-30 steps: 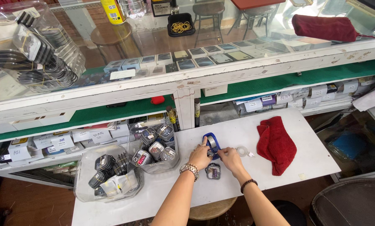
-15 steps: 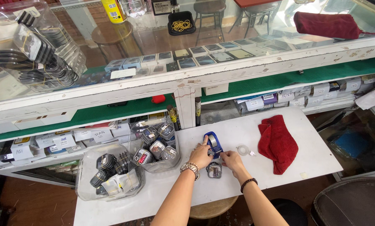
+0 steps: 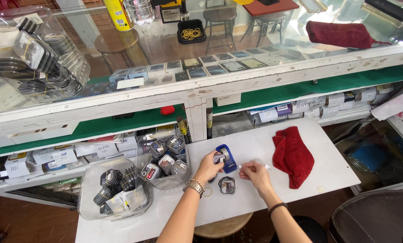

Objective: The person handles a roll of tape, loads it into a blue tape dispenser on the counter, and applies tape to small packaged items one at a time, setting the taped items on the counter beside the dispenser.

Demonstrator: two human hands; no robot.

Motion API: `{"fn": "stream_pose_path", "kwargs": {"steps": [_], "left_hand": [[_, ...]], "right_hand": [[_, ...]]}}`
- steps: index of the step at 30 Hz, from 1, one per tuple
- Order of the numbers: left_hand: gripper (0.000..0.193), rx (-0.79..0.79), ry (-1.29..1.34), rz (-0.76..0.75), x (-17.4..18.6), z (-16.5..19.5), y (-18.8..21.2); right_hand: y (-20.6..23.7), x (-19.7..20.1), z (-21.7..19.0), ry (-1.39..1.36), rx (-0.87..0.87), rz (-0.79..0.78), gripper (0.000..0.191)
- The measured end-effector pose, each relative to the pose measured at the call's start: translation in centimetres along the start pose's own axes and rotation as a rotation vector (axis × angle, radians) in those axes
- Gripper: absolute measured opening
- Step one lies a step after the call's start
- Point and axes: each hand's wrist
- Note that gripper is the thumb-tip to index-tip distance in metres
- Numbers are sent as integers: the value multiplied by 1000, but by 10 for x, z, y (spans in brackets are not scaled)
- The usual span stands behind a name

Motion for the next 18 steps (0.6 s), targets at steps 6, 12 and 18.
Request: {"fn": "stream_pose_path", "kwargs": {"steps": [6, 12, 18], "left_hand": [[38, -97, 207, 56, 12, -11, 20], [26, -118, 297, 25, 22, -14, 39], [32, -157, 317, -3, 39, -1, 54]], "right_hand": [[-1, 8, -33, -35, 127, -190, 18], [14, -24, -76, 263, 285, -377, 15], [32, -57, -114, 615, 411, -582, 14]]}}
Point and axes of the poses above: each hand's wrist, its own y-axis away from the middle knuckle, its own x-axis out of the back of the hand, z = x × y, and after that the axes turned 15 degrees about -y, right-handed
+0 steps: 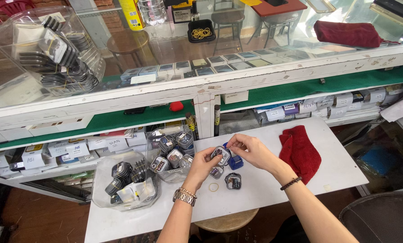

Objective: The person handles a roll of tape, loads it into a blue tape dispenser on the counter, and applies tape to small packaged items one at a time, setting the taped items on the counter beside the dispenser.

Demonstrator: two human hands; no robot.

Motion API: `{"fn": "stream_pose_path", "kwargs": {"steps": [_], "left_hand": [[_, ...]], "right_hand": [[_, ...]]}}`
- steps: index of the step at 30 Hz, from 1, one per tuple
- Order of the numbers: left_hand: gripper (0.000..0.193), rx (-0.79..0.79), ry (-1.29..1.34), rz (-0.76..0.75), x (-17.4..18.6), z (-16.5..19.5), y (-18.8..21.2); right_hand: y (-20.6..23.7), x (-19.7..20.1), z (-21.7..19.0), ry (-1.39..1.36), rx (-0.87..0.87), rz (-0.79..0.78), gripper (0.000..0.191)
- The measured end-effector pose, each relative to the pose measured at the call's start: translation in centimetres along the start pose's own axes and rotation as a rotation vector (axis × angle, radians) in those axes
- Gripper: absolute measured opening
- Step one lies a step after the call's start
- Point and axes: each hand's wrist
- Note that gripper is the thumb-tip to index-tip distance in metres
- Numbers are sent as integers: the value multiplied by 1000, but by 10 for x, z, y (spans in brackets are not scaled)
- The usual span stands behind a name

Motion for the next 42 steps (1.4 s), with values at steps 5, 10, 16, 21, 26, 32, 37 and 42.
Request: {"fn": "stream_pose_path", "kwargs": {"steps": [5, 10, 16, 21, 26, 32, 37, 42], "left_hand": [[37, -22, -22, -8, 11, 12, 10], [37, -12, -23, -64, 14, 14, 14], [36, -27, -37, -62, 14, 13, 12], [34, -25, -51, -35, 13, 12, 13], [30, -35, -48, -5, 11, 14, 14], [30, 29, 107, 68, -5, 16, 17], [27, 33, 427, 115, -11, 9, 14], [20, 5, 302, 307, -15, 5, 9]], "right_hand": [[-8, 0, -28, 157, 3, -109, 30], [-12, -1, -40, 263, -23, -227, 36], [-17, -5, -44, 333, -21, -277, 41], [-18, -8, -43, 326, -48, -259, 43], [-19, -12, -34, 277, -71, -206, 44], [-20, -15, -4, 137, -18, -137, 50], [-8, -29, 13, -224, 132, 229, 34], [29, -81, 9, 219, 426, 530, 28]]}}
Point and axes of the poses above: each hand's wrist, its own y-axis away from the middle knuckle, its own x-axis out of the back of the hand, z = x × y, and after that the axes turned 15 degrees about -y, right-handed
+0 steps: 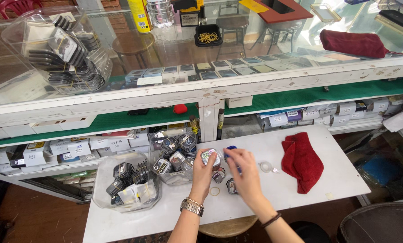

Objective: The person handles a roll of tape, loads it into a blue tape dispenser on the counter, and applies tape to small packaged items one at a time, setting the taped items on the counter beside the dispenser.

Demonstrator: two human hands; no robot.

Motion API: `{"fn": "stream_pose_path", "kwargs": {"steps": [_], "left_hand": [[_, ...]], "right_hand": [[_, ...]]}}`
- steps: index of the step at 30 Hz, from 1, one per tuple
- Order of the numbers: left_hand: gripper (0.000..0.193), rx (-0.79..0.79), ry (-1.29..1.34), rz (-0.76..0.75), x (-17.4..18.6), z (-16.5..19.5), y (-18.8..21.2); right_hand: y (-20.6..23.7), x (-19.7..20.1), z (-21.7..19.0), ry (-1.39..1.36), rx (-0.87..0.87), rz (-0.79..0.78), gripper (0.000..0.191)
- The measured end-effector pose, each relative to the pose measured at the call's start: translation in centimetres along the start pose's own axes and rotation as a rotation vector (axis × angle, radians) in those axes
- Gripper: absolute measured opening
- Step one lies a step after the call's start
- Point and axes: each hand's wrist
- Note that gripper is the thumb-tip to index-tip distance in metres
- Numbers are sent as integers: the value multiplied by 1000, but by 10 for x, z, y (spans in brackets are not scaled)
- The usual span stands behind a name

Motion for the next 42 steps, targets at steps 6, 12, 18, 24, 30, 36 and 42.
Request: {"fn": "stream_pose_path", "kwargs": {"steps": [6, 12, 18, 24, 30, 36, 42], "left_hand": [[19, -145, -258, 121, -11, 5, 7], [22, -53, -133, -11, -4, 16, 12], [24, -49, -131, -109, -4, 9, 11], [30, 15, -307, -66, -22, -20, 7], [33, -211, -841, 54, -6, -57, -7], [53, -153, -1219, 86, 2, -68, -5], [73, -253, -1401, 59, -15, -72, -5]], "right_hand": [[13, -18, -3, -1, -134, -18, 36], [17, -26, 32, -844, -859, 104, 32], [16, -19, 64, -976, -898, 26, 24], [11, 4, 85, -490, -827, -194, 29], [34, 31, 106, -79, -848, -319, 21], [51, 33, 115, -62, -667, -484, 19], [54, 19, 110, 103, -180, -348, 15]]}}
Point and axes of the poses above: each hand's wrist, its own y-axis away from the middle knuckle, its own x-axis out of the back of the hand, z = x × y, and after that the axes turned 15 degrees about -y, right-handed
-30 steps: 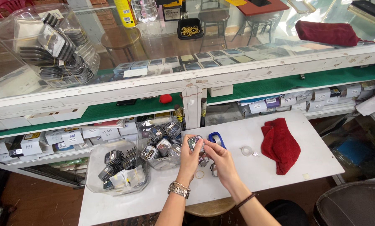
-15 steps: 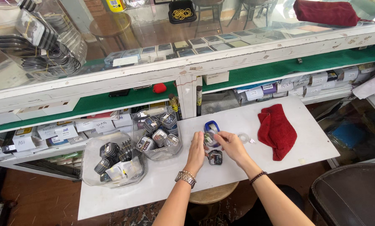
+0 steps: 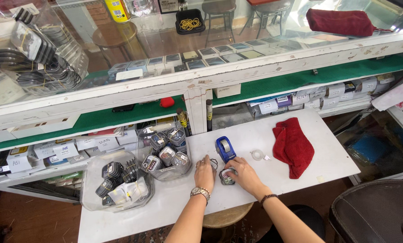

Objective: The person handles a roll of tape, loads it into a blue tape dispenser on the counter, and applies tape to small packaged items one at a time, setting the taped items on the counter beside the dispenser.

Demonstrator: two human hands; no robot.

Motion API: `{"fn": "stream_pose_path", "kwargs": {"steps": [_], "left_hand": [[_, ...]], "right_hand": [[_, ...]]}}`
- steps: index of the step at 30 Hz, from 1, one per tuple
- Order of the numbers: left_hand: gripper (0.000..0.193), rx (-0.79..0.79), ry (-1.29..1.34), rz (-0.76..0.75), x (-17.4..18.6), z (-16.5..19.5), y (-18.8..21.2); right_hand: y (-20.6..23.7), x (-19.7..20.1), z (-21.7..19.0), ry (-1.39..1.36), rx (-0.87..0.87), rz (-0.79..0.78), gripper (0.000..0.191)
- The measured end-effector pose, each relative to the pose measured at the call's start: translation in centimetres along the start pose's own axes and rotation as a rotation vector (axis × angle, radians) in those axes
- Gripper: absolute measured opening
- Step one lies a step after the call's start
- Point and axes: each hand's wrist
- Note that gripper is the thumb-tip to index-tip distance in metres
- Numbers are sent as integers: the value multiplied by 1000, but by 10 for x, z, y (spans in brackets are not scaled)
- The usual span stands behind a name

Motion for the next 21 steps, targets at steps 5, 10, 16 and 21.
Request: {"fn": "stream_pose_path", "kwargs": {"steps": [5, 10, 16, 21], "left_hand": [[78, 35, 13, -2, 1, 4, -1], [95, -110, 112, -69, 11, 22, -22], [118, -186, 78, -298, 15, 39, -47], [123, -71, 93, -370, 3, 43, -51]], "right_hand": [[-13, 0, -4, -206, -381, 362, 15], [-52, 13, -7, -267, -757, 245, 31], [-88, 21, -16, -143, -939, -15, 39], [-89, 16, -12, -264, -968, 52, 41]]}}
Point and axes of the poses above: each hand's wrist, its own y-axis away from the middle knuckle, its own x-axis out of the back of the hand, z = x × y, and after that the axes turned 15 degrees about -y, right-handed
